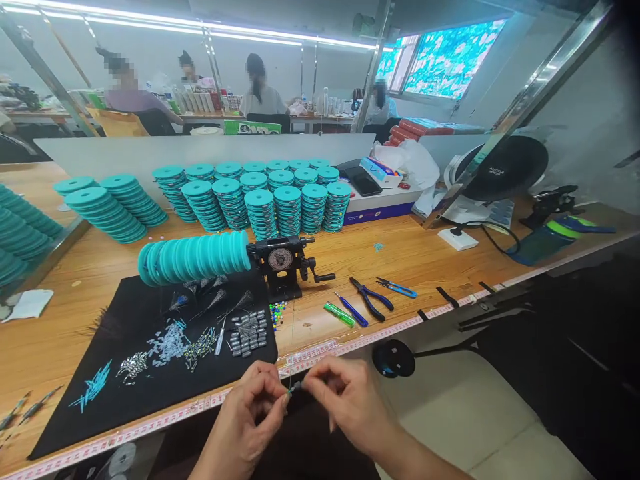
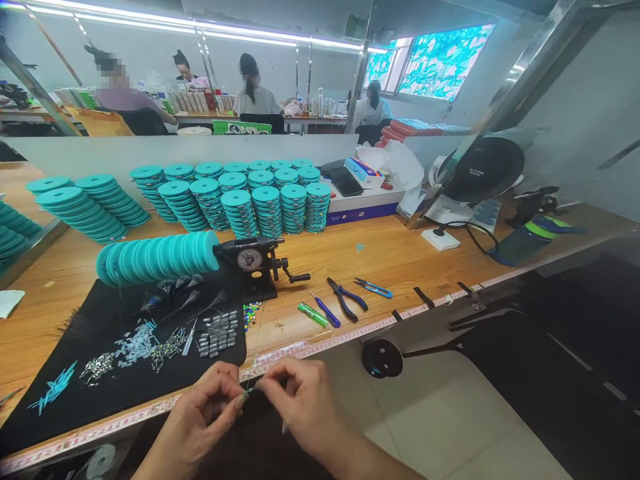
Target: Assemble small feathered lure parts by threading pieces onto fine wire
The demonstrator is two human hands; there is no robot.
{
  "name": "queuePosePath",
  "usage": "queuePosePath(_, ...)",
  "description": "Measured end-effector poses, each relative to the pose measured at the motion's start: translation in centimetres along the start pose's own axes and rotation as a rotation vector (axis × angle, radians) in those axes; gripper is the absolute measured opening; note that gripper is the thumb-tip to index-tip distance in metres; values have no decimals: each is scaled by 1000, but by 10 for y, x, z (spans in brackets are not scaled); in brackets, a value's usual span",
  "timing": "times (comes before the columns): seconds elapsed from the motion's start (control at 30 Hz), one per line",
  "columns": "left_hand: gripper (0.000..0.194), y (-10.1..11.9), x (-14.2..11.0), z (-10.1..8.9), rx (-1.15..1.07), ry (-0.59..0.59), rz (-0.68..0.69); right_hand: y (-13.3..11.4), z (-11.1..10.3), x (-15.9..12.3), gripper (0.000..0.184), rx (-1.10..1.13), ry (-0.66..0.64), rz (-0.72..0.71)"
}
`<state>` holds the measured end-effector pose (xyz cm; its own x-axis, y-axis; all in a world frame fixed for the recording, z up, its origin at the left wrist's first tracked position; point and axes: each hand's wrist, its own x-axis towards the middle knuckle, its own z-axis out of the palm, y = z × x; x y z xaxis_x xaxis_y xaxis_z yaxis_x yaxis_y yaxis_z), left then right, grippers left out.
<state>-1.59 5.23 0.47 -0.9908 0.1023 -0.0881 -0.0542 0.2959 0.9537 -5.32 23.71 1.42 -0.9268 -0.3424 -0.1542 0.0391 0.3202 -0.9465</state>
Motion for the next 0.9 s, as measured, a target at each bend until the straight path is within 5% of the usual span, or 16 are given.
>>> queuePosePath(0.1, 22, -2, -4, 0, -57, -1, 13, 18, 16, -17, 26, 306, -200, 217)
queuePosePath(0.17, 20, -4, -6, 0, -23, 6, 32, 24, 22, -23, 19, 293, -197, 164)
queuePosePath(0.33, 15, -6, -8, -1, 197, -6, 140, 19, 14, -16, 20, -368, 22, -622)
queuePosePath(0.4, 15, -5, -6, -1, 283, 16, 224, 14, 9, -4, 23, -438, -36, -748)
queuePosePath(0.67, 25, -21, 1, -6, 631, 25, 594, 5, 12, 57, 13, -362, -313, -262)
queuePosePath(0.9, 24, -30, 4, 3, 599, 85, 630, 3, 13, 78, 12, -398, -414, -246)
